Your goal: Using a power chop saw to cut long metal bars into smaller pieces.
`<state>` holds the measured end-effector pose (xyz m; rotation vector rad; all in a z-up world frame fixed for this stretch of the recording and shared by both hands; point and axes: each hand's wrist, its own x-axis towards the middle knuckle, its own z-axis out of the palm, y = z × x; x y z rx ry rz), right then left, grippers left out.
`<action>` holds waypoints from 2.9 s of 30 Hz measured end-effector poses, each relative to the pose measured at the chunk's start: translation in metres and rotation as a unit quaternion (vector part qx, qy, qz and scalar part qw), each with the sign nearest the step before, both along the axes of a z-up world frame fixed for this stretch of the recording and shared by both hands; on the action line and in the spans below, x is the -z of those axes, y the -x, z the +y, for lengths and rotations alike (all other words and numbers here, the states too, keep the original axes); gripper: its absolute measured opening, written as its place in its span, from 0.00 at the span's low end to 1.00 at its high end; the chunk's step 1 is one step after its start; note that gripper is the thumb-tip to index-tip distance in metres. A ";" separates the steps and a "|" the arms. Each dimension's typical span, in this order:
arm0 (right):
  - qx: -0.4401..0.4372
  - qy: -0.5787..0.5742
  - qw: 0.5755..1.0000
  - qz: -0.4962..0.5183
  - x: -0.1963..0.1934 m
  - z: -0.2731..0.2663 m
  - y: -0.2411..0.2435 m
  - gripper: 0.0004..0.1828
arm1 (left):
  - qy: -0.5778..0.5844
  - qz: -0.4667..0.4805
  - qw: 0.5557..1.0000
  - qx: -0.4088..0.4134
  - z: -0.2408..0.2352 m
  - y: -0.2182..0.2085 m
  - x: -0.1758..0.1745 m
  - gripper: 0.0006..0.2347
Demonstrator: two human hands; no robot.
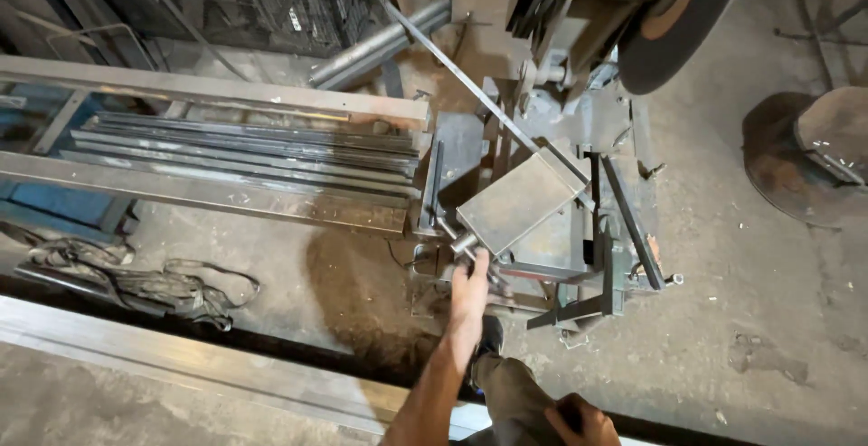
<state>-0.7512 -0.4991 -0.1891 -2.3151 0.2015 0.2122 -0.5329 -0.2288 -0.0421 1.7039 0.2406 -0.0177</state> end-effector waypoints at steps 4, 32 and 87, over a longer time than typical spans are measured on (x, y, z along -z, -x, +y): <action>0.000 0.013 1.000 0.015 0.000 -0.003 0.010 0.18 | 0.337 0.133 0.928 -0.084 0.011 -0.002 -0.072 0.19; -0.067 0.049 0.989 0.122 -0.037 0.018 -0.022 0.22 | -0.124 -0.071 0.983 -0.113 0.015 -0.008 0.040 0.22; -0.095 0.289 0.933 -0.193 -0.270 0.231 -0.577 0.19 | -0.336 -0.231 0.883 -0.232 0.037 0.126 0.243 0.08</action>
